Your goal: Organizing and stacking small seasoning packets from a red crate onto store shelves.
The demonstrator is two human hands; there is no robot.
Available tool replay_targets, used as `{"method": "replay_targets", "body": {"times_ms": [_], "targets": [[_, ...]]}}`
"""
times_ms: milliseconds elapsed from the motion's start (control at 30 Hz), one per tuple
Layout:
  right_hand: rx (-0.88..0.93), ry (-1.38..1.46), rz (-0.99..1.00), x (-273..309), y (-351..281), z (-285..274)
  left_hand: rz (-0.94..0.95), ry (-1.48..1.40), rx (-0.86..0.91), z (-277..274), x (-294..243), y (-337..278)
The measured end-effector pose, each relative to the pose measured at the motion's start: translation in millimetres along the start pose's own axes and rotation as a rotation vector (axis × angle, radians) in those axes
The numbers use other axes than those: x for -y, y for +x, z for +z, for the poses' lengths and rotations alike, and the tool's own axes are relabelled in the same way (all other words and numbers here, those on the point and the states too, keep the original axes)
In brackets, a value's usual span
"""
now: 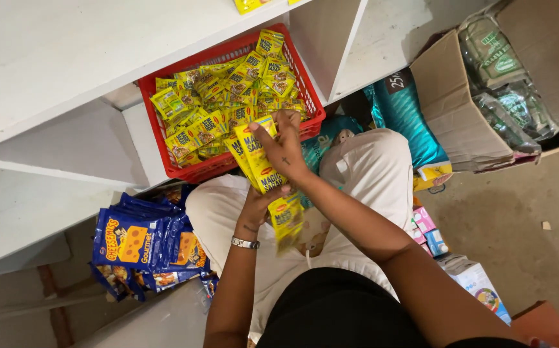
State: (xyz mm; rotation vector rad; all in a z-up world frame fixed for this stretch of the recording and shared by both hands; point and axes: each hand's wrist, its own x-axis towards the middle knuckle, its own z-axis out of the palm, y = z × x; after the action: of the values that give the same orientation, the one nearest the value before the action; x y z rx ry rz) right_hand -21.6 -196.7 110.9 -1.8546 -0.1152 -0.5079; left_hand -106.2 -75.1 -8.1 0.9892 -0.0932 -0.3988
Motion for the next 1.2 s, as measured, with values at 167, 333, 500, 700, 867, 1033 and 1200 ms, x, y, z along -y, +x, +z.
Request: {"method": "replay_targets", "body": {"times_ms": [167, 333, 500, 700, 867, 1033, 1200], "targets": [[0.24, 0.009, -0.09, 11.9, -2.0, -26.8, 0.038, -0.211, -0.09, -16.3, 3.9, 10.3], [0.435, -0.001, 0.0, 28.1, -9.5, -59.6, 0.194, -0.355, -0.349, 0.5, -62.4, 11.3], [0.884, 0.088, 0.372, -25.4, -37.2, -49.2, 0.378, -0.489, -0.287, -8.5, -80.6, 16.3], [0.628, 0.561, 0.548, -26.2, -27.5, -56.0, 0.429, -0.45, -0.196, 92.6, -159.8, 15.8], [0.502, 0.687, 0.332, 41.3, 16.0, -105.7, 0.444, -0.362, -0.182, 106.0, -174.0, 22.1], [0.523, 0.587, 0.142, 70.1, 53.0, -155.1, 0.398, -0.339, -0.169, 114.6, -198.9, 39.5], [0.864, 0.482, 0.245, 166.4, 98.9, -198.5, 0.296, 0.055, -0.181, 120.5, -240.9, 92.8]]}}
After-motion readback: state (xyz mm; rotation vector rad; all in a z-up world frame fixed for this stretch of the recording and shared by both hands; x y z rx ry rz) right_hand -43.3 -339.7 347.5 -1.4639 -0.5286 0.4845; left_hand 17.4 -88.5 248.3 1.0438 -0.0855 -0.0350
